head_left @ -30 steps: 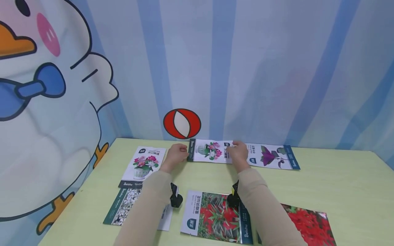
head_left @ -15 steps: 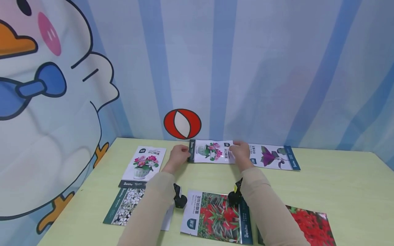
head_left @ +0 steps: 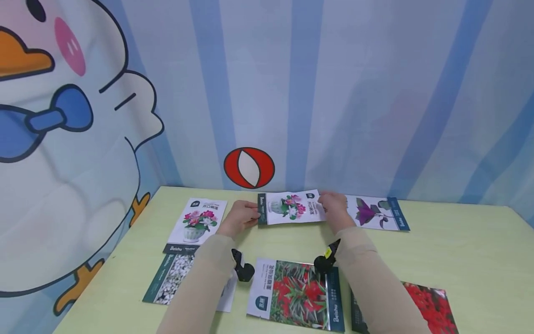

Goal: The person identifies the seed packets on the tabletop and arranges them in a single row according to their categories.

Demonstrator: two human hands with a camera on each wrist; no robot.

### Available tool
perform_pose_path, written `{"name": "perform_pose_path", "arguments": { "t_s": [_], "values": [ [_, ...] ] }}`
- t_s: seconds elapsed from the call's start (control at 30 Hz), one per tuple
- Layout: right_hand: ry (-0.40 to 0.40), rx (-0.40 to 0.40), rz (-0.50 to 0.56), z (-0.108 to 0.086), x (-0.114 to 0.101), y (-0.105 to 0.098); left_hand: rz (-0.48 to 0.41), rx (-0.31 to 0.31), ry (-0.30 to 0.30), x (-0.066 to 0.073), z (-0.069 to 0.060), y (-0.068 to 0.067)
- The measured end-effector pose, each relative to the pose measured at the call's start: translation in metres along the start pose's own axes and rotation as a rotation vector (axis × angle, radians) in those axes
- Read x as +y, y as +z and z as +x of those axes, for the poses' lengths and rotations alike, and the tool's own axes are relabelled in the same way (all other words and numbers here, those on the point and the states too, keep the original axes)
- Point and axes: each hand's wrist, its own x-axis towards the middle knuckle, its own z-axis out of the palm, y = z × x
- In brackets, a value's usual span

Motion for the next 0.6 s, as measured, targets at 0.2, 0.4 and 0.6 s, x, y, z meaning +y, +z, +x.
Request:
{"name": "perform_pose_path", "arguments": {
  "t_s": [0.2,0.4,0.6],
  "values": [
    [0.078,-0.123,0.033,0.026,0.009,-0.012,-0.065,-0.076,-0.037,0.002,-0.005,-0.005],
    [0.123,-0.309,-0.109,-0.045,-0.043,-0.019,-0.135,-0.172,-0.024,0.007,-0.011,-0.01],
    [0.14,-0.404,-0.076,-0.055,-0.052,-0.025,-0.174,-0.162,-0.091,0.011,-0.015,-0.015]
  ]
}}
